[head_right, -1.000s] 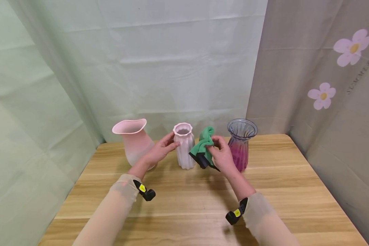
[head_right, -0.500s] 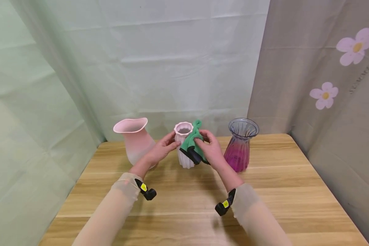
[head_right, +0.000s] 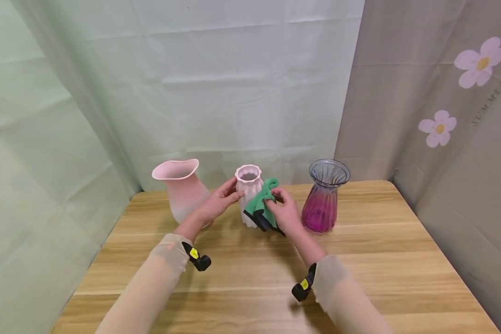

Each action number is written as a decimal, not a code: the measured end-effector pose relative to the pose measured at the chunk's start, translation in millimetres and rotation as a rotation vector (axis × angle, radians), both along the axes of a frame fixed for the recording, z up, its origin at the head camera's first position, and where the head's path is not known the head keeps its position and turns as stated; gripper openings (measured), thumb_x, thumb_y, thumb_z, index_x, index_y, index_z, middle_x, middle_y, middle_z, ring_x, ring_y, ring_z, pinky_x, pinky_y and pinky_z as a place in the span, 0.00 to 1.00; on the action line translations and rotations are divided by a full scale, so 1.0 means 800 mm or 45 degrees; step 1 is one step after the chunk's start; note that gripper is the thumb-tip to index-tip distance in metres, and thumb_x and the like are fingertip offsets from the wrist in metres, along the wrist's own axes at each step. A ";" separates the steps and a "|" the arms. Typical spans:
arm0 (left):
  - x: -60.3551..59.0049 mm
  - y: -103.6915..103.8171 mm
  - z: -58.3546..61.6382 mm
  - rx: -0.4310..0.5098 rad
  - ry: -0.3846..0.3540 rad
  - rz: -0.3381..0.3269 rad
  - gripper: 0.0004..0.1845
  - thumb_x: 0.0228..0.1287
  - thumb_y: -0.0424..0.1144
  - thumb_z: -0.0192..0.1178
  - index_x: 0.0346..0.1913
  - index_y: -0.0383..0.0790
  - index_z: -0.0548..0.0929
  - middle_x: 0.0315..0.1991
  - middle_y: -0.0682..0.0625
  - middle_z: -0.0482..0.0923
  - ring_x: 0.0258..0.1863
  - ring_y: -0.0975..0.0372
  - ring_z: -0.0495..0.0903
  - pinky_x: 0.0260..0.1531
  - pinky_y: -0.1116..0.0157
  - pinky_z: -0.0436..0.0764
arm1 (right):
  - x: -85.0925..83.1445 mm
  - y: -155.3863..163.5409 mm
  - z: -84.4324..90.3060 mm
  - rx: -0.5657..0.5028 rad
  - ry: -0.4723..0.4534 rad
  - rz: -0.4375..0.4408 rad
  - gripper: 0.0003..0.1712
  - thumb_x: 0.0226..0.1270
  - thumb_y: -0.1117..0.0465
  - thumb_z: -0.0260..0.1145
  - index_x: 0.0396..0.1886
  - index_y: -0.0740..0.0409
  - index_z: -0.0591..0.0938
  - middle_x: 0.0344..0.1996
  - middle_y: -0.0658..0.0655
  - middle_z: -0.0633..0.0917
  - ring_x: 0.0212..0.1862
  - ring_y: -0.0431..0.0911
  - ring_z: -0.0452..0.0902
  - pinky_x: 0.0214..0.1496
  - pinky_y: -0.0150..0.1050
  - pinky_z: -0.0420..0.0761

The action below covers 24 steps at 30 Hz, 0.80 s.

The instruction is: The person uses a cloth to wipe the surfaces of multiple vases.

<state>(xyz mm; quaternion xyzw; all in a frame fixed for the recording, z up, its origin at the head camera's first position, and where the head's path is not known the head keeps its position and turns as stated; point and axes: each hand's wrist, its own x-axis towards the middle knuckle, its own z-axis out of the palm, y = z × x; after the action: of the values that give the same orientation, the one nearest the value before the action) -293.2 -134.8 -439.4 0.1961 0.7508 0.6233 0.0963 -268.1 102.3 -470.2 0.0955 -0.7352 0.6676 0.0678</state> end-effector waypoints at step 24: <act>0.001 -0.001 0.002 -0.035 0.010 -0.001 0.37 0.76 0.47 0.60 0.82 0.58 0.57 0.76 0.47 0.63 0.74 0.55 0.63 0.71 0.53 0.66 | 0.013 -0.003 -0.016 -0.014 -0.130 -0.027 0.14 0.72 0.65 0.68 0.54 0.64 0.78 0.54 0.63 0.81 0.61 0.52 0.73 0.53 0.35 0.76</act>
<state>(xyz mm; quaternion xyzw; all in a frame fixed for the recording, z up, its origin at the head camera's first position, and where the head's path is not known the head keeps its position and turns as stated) -292.3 -135.6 -437.5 0.1975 0.7595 0.6122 0.0962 -257.4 100.0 -483.3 0.0531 -0.7351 0.6748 0.0378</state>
